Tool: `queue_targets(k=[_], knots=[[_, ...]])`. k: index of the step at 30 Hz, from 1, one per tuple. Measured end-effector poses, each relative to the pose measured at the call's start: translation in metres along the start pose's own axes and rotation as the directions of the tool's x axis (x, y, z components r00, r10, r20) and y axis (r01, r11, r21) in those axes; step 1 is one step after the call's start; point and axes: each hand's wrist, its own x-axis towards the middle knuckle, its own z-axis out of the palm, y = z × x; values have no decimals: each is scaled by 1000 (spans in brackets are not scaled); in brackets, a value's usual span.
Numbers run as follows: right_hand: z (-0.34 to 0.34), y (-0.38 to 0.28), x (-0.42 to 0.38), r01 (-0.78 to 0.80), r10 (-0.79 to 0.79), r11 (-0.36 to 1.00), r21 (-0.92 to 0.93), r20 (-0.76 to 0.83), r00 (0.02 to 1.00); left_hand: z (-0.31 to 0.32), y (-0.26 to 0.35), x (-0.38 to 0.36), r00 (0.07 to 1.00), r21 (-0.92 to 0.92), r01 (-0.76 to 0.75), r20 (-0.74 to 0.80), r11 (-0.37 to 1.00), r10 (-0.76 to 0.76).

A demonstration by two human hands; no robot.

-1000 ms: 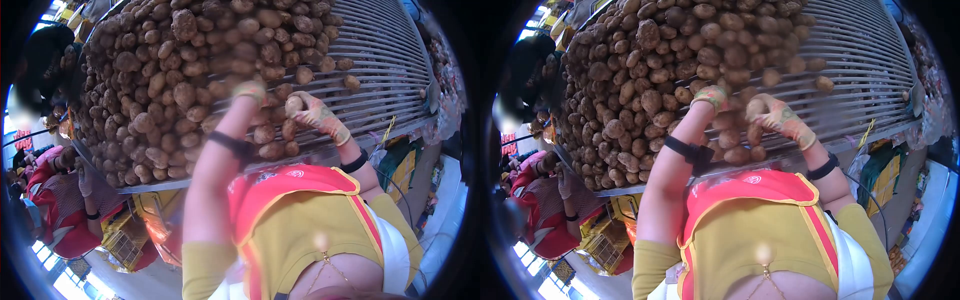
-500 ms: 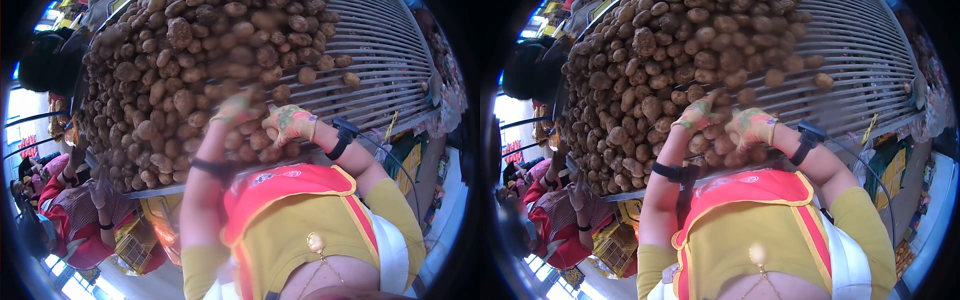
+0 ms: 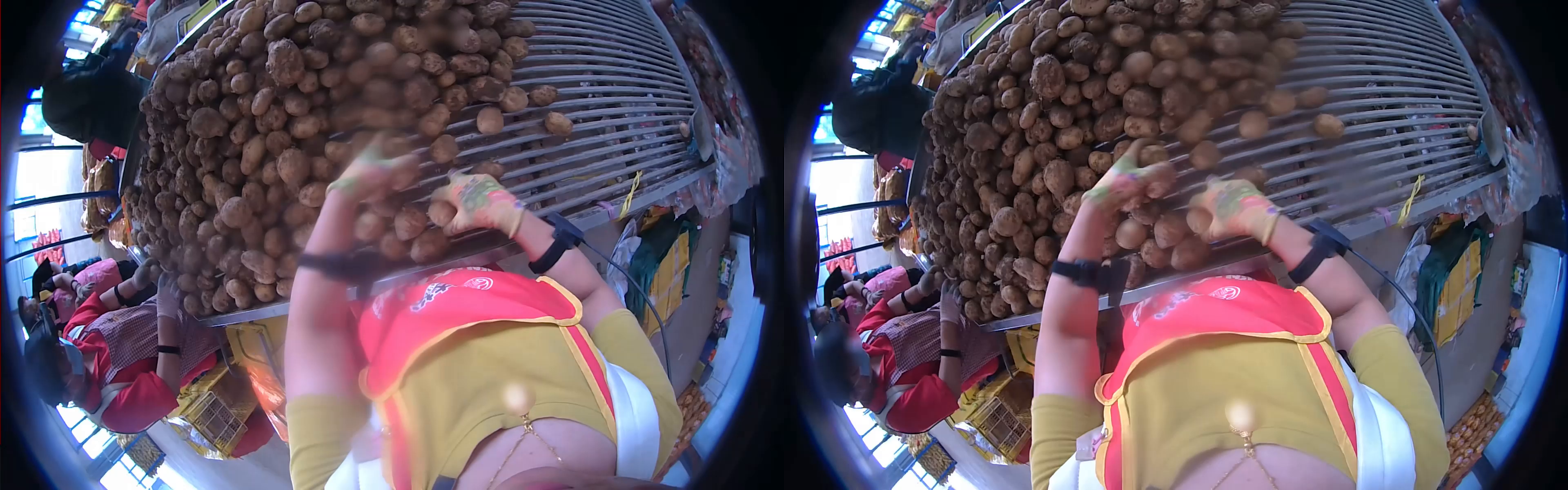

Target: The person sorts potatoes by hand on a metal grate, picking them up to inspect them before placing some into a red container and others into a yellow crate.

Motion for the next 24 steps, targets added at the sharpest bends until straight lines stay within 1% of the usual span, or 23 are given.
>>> queue_targets(k=[1, 2, 3, 4, 5, 7, 9, 10, 11, 12, 14, 16, 18, 19, 20, 21, 22, 24], knots=[[-3, 9, -5, 1, 6, 995, 102, -73, 997, -10, -13, -6, 995, -209, -69, 60, 975, 83], [-11, 17, -8, -39, 45, 958, 283, -16, 999, -10, -18, -17, 989, -460, -105, 43, 881, 140], [-2, 31, -15, -3, 20, 790, 613, -20, 1000, -9, -23, -28, 980, -679, -128, 26, 723, 197], [16, 52, -21, 27, -4, 511, 859, -29, 1000, 4, -28, -50, 980, -874, -136, -47, 467, 196], [26, 64, -26, 48, -24, 160, 986, -45, 999, 15, -32, -67, 978, -977, -142, -114, 161, 172], [23, 56, -30, 56, -136, -159, 986, -78, 988, 28, -35, -87, 955, -993, -89, -106, -76, 277], [30, 26, -36, 137, -117, -438, 889, -207, 971, 35, -37, -107, 916, -952, -31, -149, -306, 371], [33, 16, -29, 156, -82, -420, 894, -208, 975, 35, -42, -117, 940, -951, -98, -185, -292, 288], [34, 1, -20, 133, -86, -449, 884, -190, 978, 35, -46, -127, 955, -950, -161, -219, -268, 202], [34, -17, -12, 103, -96, -476, 873, -168, 981, 33, -48, -140, 948, -939, -180, -245, -292, 204], [30, -55, 12, -33, -198, -540, 841, -89, 976, 34, -52, -166, 933, -915, -213, -295, -343, 207], [38, -79, 45, -84, -335, -521, 849, -113, 935, 36, -57, -182, 913, -888, -230, -339, -399, 226], [42, -111, 68, -134, -393, -429, 893, -51, 918, 29, -71, -195, 879, -908, -253, -360, -334, 312], [43, -129, 77, -176, -430, -368, 913, 1, 903, 26, -84, -208, 856, -904, -302, -397, -302, 331], [44, -153, 84, -227, -480, -308, 924, 55, 876, 27, -105, -217, 854, -883, -332, -431, -333, 291], [44, -187, 86, -343, -594, -301, 890, 106, 797, 32, -125, -227, 844, -843, -384, -486, -377, 227], [44, -222, 89, -453, -696, -267, 851, 155, 701, 36, -145, -236, 827, -798, -438, -538, -414, 161], [88, -235, 108, -430, -661, -88, 899, 270, 700, 48, -125, -305, 777, -686, -585, -626, -433, -57]])
